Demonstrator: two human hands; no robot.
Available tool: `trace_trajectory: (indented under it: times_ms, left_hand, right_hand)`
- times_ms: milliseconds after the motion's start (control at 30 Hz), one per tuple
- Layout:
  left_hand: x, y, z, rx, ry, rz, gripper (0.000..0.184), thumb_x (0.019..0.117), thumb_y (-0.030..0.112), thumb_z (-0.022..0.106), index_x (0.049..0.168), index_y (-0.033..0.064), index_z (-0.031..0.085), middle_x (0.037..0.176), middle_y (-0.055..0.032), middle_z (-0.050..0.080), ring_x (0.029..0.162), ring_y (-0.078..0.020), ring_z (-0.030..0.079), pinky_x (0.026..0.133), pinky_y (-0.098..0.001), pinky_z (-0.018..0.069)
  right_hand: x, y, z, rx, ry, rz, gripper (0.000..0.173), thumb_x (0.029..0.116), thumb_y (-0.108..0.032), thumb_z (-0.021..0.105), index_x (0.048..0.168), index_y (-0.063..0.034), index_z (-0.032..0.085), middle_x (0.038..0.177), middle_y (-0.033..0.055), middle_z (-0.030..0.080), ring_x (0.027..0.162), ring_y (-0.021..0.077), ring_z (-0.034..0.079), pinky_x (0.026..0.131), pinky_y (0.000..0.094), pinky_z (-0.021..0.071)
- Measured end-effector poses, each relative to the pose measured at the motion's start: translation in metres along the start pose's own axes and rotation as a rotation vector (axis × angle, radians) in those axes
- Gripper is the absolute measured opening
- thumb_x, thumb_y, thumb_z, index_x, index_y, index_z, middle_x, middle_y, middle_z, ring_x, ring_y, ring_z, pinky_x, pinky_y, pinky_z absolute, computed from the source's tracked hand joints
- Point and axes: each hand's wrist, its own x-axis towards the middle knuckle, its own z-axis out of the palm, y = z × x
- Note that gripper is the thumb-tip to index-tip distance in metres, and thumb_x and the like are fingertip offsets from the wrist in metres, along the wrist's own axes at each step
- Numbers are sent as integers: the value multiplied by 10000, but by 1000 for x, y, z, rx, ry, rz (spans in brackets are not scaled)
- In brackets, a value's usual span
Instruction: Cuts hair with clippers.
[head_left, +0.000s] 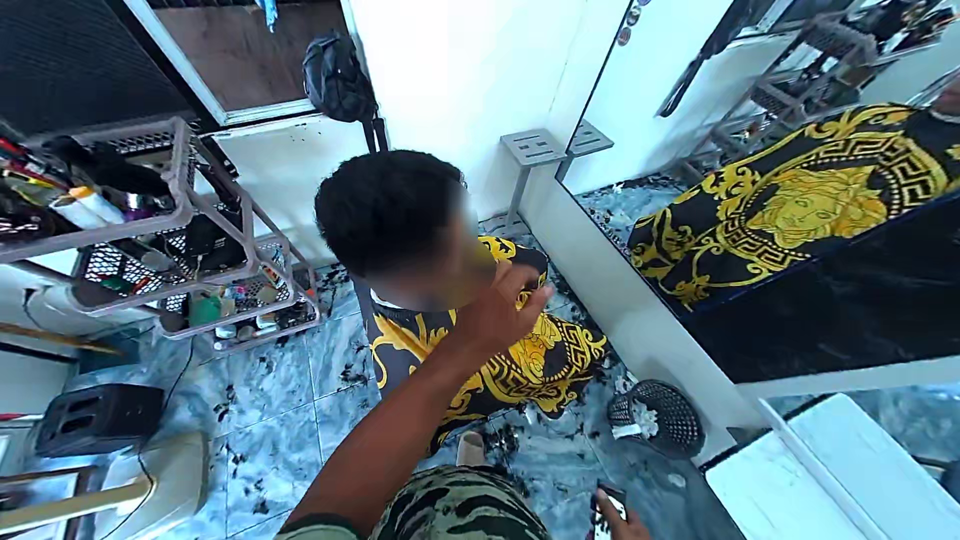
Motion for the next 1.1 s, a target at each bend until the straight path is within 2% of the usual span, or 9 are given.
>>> trace_trajectory:
  times_ms: [67,167,300,400,533,667,833,1000,1100]
  left_hand:
    - [15,-13,4,-46,273,101,287,1022,275,592,1142,42,710,1077,-109,698,986,-212,685,855,-412,593]
    - [11,3,-15,-214,-122,-222,338,1062,324,546,1208,46,672,928,-128,690,780,-220,677,739,-450,590]
    - [-2,1,-25,-196,85,-41,349,1027,280,596,1284,53,658,1081,-111,661,975,-207,651,864,-396,578]
    - [-9,1,-38,-309,-161,-185,313,1049,296,586,1214,41,660,917,-100,696,761,-177,685,707,-391,609]
    - [-35,-20,-57,-320,142,199,244,979,191,659,1154,26,704,1039,-65,700,948,-149,680,832,-364,610]
    - [-85,-66,-112,-689,-416,-168,317,1058,251,546,1239,7,638,829,-73,688,647,-152,676,604,-344,613]
    - [-159,-171,-176,-673,-804,-129,493,1026,372,598,1408,63,561,957,-41,713,763,-132,691,704,-334,616]
    - [-152,-208,-207,-379,-958,-28,616,1005,455,597,1480,75,505,1176,-106,700,997,-190,701,889,-420,592]
    - [-136,-199,-223,-355,-661,125,680,992,486,612,1500,56,474,1323,-119,654,1231,-206,622,1062,-466,509]
  right_hand:
    - [8,2,-3,159,-24,121,344,1089,-334,498,1238,-24,508,773,89,620,571,205,640,540,405,598]
    - [16,-10,5,370,-101,192,294,1109,-357,395,1126,-101,537,758,50,644,607,170,659,547,349,592]
    - [20,-23,31,553,-247,168,334,1107,-418,378,1208,-176,584,1006,47,721,844,217,733,675,414,630]
    - [12,-29,54,426,-290,79,310,1093,-332,442,1325,-137,505,1026,84,697,740,216,708,578,410,615]
    - [-36,-60,96,411,-269,-247,562,878,-238,720,1365,-143,456,757,29,629,512,153,614,460,351,580]
    - [-98,-116,119,275,-236,-757,775,821,-375,842,1467,-174,463,815,7,679,526,141,621,462,325,577]
    - [-176,-217,136,-197,26,-1076,1020,818,-545,820,1612,-256,249,993,17,691,640,126,662,530,327,604]
    - [-201,-289,172,-316,413,-987,1111,833,-264,855,1664,-275,118,1582,161,390,795,278,691,611,498,621]
    - [-209,-224,218,41,242,-950,825,896,-425,755,1572,-304,298,1040,32,654,587,180,631,490,385,584]
